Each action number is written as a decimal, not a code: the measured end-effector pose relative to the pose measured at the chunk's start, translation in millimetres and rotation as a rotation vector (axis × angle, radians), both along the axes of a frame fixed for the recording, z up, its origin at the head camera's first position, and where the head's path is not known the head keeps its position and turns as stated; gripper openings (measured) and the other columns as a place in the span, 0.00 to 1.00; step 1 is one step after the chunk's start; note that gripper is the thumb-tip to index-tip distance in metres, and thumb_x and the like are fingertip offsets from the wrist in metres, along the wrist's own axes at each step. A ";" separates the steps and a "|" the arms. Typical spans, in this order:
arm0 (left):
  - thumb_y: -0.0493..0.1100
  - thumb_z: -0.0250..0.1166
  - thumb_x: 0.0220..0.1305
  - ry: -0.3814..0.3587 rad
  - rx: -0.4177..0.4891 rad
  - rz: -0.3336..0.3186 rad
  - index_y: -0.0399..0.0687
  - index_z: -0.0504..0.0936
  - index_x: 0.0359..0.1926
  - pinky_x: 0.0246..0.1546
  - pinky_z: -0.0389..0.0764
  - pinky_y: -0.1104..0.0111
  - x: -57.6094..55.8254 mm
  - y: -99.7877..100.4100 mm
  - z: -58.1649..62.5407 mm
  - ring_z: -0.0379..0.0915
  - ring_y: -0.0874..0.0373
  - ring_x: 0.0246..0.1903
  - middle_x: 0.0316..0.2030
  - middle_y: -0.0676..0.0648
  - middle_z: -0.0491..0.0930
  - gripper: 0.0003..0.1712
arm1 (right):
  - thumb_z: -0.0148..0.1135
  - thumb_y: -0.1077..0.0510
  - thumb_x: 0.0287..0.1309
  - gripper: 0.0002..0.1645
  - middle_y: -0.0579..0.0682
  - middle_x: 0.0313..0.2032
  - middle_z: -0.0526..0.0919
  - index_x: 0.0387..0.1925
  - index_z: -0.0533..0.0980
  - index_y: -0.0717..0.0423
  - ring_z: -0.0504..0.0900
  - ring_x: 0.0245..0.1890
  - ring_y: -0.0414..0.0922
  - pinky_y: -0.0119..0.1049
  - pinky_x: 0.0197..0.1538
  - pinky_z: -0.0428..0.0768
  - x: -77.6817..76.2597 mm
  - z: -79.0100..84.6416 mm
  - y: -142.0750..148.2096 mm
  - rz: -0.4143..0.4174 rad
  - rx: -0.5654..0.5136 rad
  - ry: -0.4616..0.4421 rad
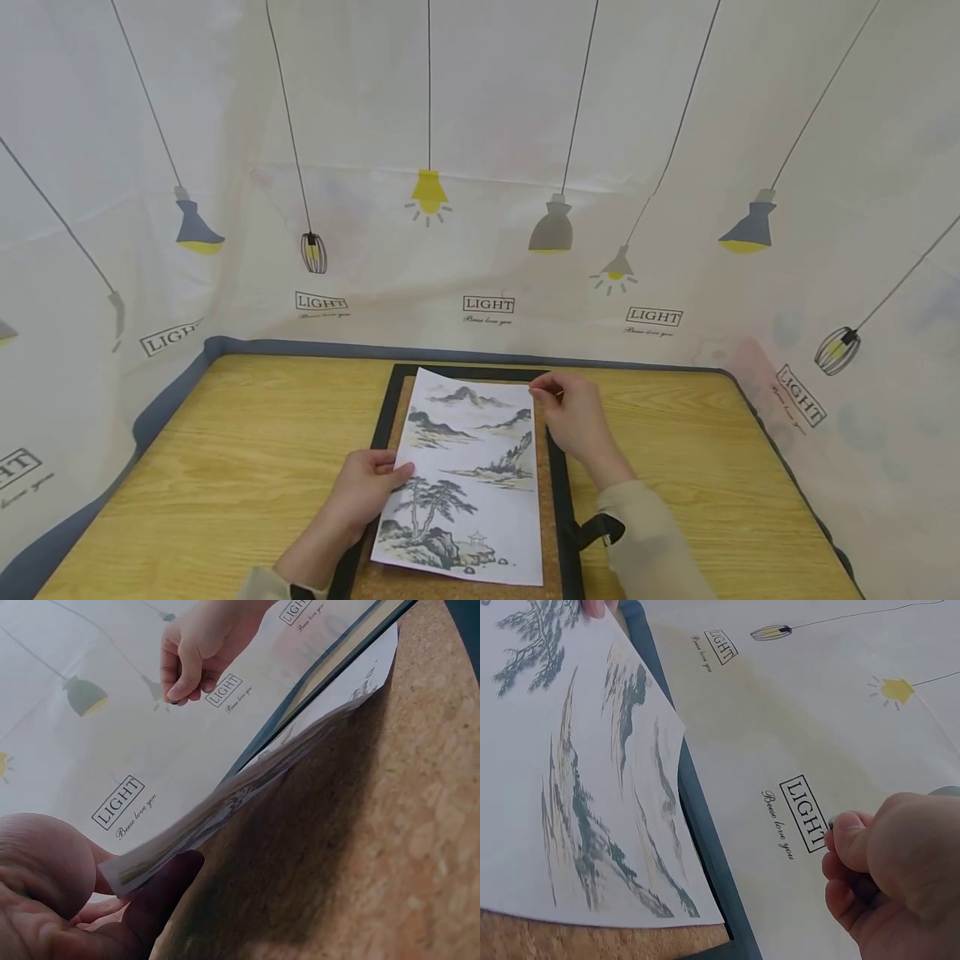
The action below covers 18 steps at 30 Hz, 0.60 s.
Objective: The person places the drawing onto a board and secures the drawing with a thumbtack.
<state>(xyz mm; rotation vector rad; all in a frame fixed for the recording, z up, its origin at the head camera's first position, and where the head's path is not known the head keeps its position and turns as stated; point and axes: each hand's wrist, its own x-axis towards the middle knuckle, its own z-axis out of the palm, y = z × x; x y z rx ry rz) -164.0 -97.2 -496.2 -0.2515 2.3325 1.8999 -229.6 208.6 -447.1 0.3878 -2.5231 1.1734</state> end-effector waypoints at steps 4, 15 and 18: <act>0.33 0.70 0.70 0.001 0.008 -0.012 0.16 0.78 0.56 0.33 0.86 0.64 0.3 0.2 0.0 0.82 0.56 0.32 0.37 0.37 0.83 0.23 | 0.68 0.68 0.69 0.03 0.54 0.32 0.87 0.38 0.86 0.63 0.81 0.32 0.46 0.37 0.35 0.81 -5.2 0.3 -6.2 0.018 -0.025 -0.018; 0.34 0.70 0.70 0.014 -0.010 -0.015 0.14 0.76 0.56 0.35 0.85 0.63 1.9 -0.1 -2.5 0.82 0.55 0.34 0.38 0.37 0.83 0.25 | 0.69 0.67 0.69 0.03 0.56 0.31 0.86 0.37 0.87 0.63 0.78 0.28 0.47 0.35 0.32 0.77 -21.0 -0.4 -26.5 0.048 -0.100 -0.133; 0.34 0.71 0.70 0.011 -0.017 -0.016 0.14 0.76 0.57 0.36 0.86 0.62 1.8 -0.4 -2.2 0.82 0.54 0.36 0.40 0.36 0.84 0.26 | 0.69 0.66 0.68 0.03 0.54 0.31 0.86 0.37 0.87 0.63 0.78 0.29 0.47 0.36 0.33 0.77 -25.8 -3.5 -31.6 0.035 -0.101 -0.173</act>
